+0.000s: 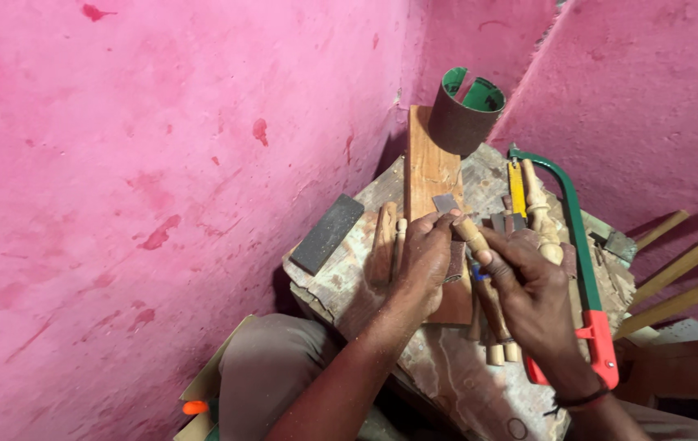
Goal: The person carves a small wooden piece using a knife, shaping its surface and edges. They then sand the carved piece with sandpaper to smooth it. The work is performed on a low wooden surface against a pink wall.
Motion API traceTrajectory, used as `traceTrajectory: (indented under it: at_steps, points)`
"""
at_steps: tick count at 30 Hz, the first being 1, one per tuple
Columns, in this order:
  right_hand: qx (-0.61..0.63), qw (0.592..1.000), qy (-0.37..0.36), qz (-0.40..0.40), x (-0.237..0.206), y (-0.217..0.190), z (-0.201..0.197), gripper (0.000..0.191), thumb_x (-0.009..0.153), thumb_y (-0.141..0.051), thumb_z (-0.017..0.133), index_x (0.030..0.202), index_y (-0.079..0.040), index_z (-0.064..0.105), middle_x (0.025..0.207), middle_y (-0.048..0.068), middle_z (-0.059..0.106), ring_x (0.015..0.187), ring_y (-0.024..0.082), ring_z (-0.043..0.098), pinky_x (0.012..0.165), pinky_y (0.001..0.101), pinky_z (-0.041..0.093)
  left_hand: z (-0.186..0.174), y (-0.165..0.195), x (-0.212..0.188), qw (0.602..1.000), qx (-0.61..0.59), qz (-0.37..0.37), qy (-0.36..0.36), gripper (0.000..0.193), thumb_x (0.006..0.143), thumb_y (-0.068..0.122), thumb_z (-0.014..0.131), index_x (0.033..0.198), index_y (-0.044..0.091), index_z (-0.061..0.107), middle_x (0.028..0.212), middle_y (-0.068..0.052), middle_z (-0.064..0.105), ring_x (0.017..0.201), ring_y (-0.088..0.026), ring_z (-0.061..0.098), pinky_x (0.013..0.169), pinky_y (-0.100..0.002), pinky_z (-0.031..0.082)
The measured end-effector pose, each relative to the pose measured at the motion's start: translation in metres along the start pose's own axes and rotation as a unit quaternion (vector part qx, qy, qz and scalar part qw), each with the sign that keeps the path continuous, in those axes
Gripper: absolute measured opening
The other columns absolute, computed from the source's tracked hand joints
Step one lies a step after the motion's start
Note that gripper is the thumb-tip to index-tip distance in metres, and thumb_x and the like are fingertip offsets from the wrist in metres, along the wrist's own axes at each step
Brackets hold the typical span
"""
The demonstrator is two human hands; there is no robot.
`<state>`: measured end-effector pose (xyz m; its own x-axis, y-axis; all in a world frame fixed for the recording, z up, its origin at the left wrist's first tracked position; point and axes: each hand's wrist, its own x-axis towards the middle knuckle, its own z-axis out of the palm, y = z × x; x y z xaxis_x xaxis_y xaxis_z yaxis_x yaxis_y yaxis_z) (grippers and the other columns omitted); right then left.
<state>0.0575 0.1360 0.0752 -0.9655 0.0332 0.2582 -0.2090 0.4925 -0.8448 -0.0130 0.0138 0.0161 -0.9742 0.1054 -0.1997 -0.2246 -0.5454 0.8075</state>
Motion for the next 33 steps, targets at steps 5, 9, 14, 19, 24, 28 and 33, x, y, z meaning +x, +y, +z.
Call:
traceTrajectory:
  at_steps: [5, 9, 14, 19, 24, 28, 33]
  points:
    - [0.035, 0.993, 0.008, 0.111, 0.009, 0.005, -0.006, 0.037, 0.099, -0.022, 0.063, 0.133, -0.009, 0.07, 0.091, 0.006, 0.075, 0.069, 0.011, 0.062, 0.061, 0.0279, 0.055, 0.0, -0.005, -0.001, 0.999, 0.011, -0.014, -0.027, 0.029, 0.103, 0.024, 0.054, 0.111, -0.001, 0.066, 0.088, -0.004, 0.066, 0.073, -0.01, 0.063, 0.065, -0.029, 0.055]
    - [0.004, 0.994, -0.012, 0.109, 0.016, 0.006, -0.01, 0.04, 0.099, -0.025, 0.063, 0.135, -0.01, 0.07, 0.087, 0.008, 0.074, 0.069, 0.01, 0.061, 0.061, 0.0278, 0.055, -0.001, -0.007, -0.001, 0.999, -0.017, -0.028, -0.037, 0.028, 0.101, 0.024, 0.054, 0.113, 0.003, 0.068, 0.089, -0.004, 0.069, 0.073, -0.009, 0.064, 0.065, -0.028, 0.055]
    - [0.044, 0.989, -0.035, 0.139, 0.016, 0.008, -0.009, 0.04, 0.098, -0.026, 0.06, 0.134, -0.01, 0.068, 0.092, 0.004, 0.076, 0.072, 0.008, 0.064, 0.062, 0.0266, 0.057, -0.003, -0.002, -0.001, 0.997, -0.004, -0.071, -0.024, 0.03, 0.103, 0.028, 0.056, 0.112, 0.001, 0.068, 0.086, -0.004, 0.066, 0.071, -0.011, 0.062, 0.063, -0.029, 0.054]
    - [0.067, 0.987, -0.032, 0.139, 0.018, 0.011, -0.011, 0.038, 0.099, -0.022, 0.064, 0.134, -0.009, 0.071, 0.089, 0.008, 0.073, 0.072, 0.009, 0.06, 0.061, 0.0264, 0.053, 0.0, -0.001, -0.001, 0.994, 0.031, -0.103, -0.011, 0.03, 0.102, 0.03, 0.054, 0.113, 0.006, 0.068, 0.088, -0.003, 0.068, 0.076, -0.01, 0.064, 0.069, -0.029, 0.055]
    - [0.078, 0.989, 0.001, 0.127, 0.007, 0.005, -0.004, 0.034, 0.095, -0.016, 0.069, 0.128, -0.006, 0.073, 0.089, 0.007, 0.074, 0.074, 0.012, 0.062, 0.063, 0.026, 0.053, -0.001, 0.0, 0.0, 0.999, 0.014, -0.04, -0.03, 0.032, 0.101, 0.027, 0.052, 0.114, 0.003, 0.069, 0.093, -0.005, 0.068, 0.08, -0.011, 0.064, 0.072, -0.029, 0.055]
    - [0.054, 0.997, 0.002, 0.06, 0.001, -0.001, 0.002, 0.029, 0.089, -0.012, 0.072, 0.117, -0.004, 0.074, 0.096, 0.004, 0.076, 0.085, 0.011, 0.072, 0.072, 0.0245, 0.064, -0.002, 0.002, -0.001, 0.998, 0.033, -0.044, 0.008, 0.033, 0.104, 0.031, 0.054, 0.105, 0.0, 0.066, 0.086, -0.006, 0.065, 0.076, -0.011, 0.063, 0.071, -0.03, 0.054]
    - [0.123, 0.983, 0.048, 0.132, 0.007, -0.003, -0.001, 0.028, 0.092, -0.008, 0.071, 0.12, -0.003, 0.074, 0.098, 0.006, 0.076, 0.08, 0.011, 0.067, 0.067, 0.0263, 0.056, 0.006, 0.002, -0.008, 0.997, -0.045, -0.049, -0.029, 0.024, 0.103, 0.024, 0.051, 0.1, 0.003, 0.063, 0.08, -0.004, 0.061, 0.064, -0.014, 0.058, 0.058, -0.033, 0.049]
